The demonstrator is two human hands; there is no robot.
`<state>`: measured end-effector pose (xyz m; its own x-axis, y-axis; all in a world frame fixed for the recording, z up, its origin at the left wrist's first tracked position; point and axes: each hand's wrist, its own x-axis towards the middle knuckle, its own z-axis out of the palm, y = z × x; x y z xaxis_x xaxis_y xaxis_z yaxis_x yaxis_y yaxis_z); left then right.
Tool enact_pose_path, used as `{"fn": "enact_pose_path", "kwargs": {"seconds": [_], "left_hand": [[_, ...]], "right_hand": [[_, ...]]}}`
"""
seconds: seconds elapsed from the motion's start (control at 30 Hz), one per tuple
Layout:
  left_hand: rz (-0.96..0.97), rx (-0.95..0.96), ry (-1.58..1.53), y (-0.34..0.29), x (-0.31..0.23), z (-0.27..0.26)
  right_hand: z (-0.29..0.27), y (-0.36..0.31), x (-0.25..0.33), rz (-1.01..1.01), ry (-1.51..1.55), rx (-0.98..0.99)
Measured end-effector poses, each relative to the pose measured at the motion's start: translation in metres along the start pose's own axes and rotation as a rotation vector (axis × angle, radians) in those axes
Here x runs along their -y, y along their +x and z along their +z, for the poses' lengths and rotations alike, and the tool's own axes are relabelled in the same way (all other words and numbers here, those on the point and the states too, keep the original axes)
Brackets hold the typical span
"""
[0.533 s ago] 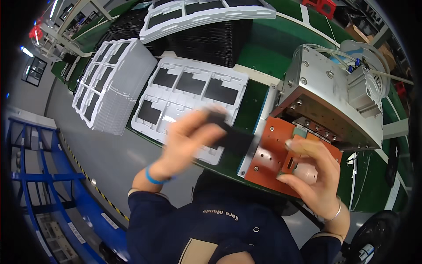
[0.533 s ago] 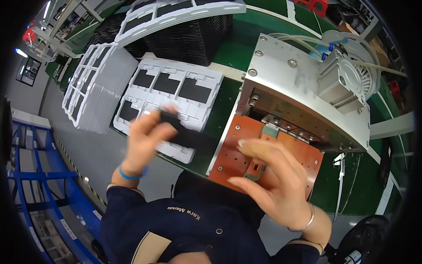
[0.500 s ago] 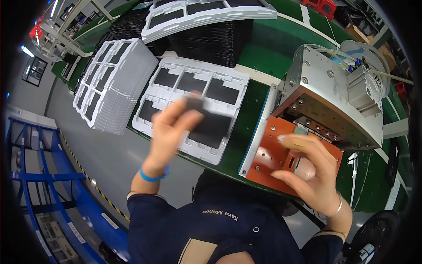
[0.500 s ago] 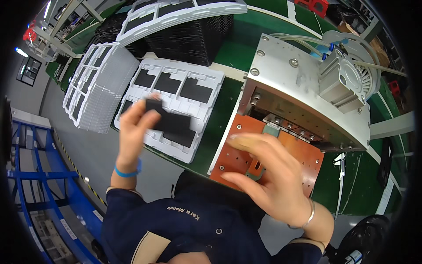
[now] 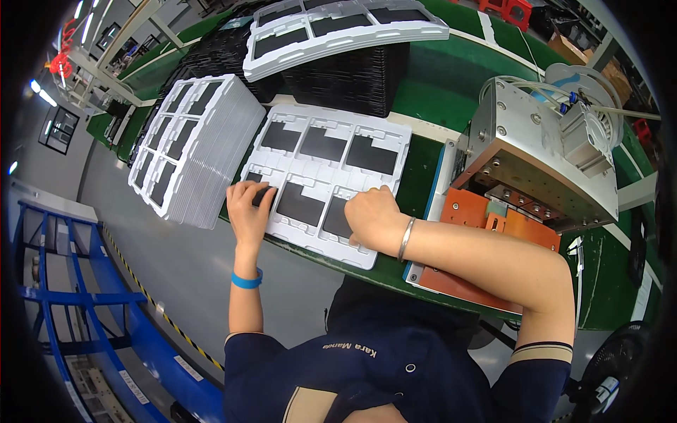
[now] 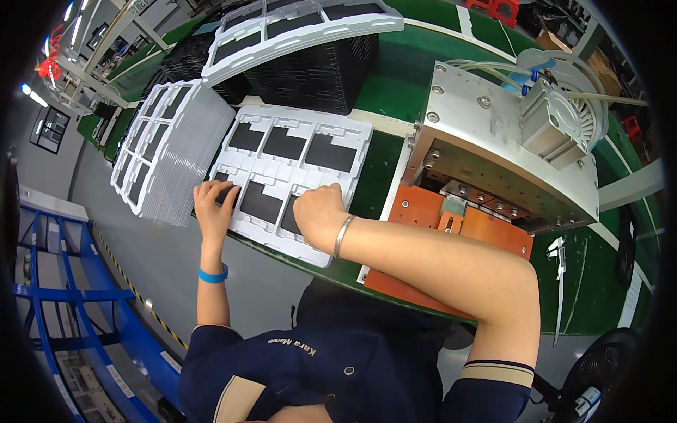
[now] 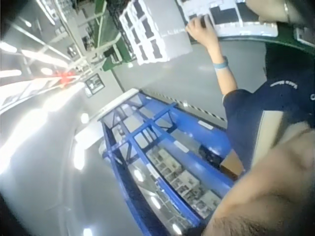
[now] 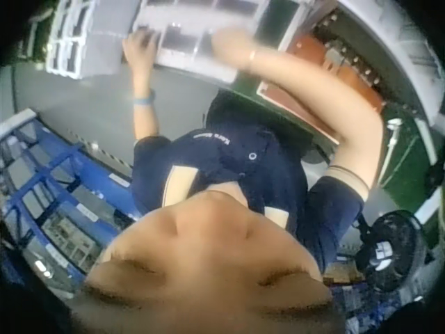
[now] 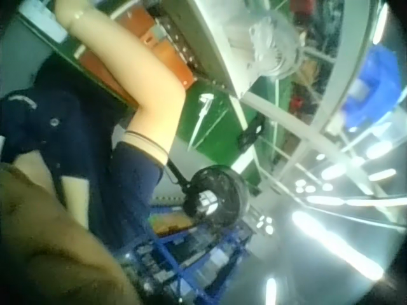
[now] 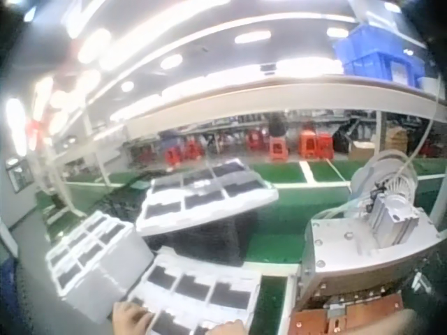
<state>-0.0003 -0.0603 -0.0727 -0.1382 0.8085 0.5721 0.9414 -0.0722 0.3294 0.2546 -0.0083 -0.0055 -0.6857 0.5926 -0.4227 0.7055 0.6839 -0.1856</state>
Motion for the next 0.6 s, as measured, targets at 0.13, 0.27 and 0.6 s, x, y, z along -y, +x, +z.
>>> {"fn": "enact_pose_path", "kwargs": {"seconds": [0.13, 0.27, 0.6], "left_hand": [[0.213, 0.117, -0.057, 0.020, 0.023, 0.004], [0.343, 0.200, 0.048, 0.042, 0.020, 0.006], [0.537, 0.135, 0.040, 0.090, -0.006, 0.003]], "right_hand": [[0.012, 0.002, 0.000, 0.064, 0.042, -0.141], [0.018, 0.007, -0.009, 0.065, 0.310, -0.226], [-0.051, -0.165, -0.051, -0.074, 0.836, -0.523]]}}
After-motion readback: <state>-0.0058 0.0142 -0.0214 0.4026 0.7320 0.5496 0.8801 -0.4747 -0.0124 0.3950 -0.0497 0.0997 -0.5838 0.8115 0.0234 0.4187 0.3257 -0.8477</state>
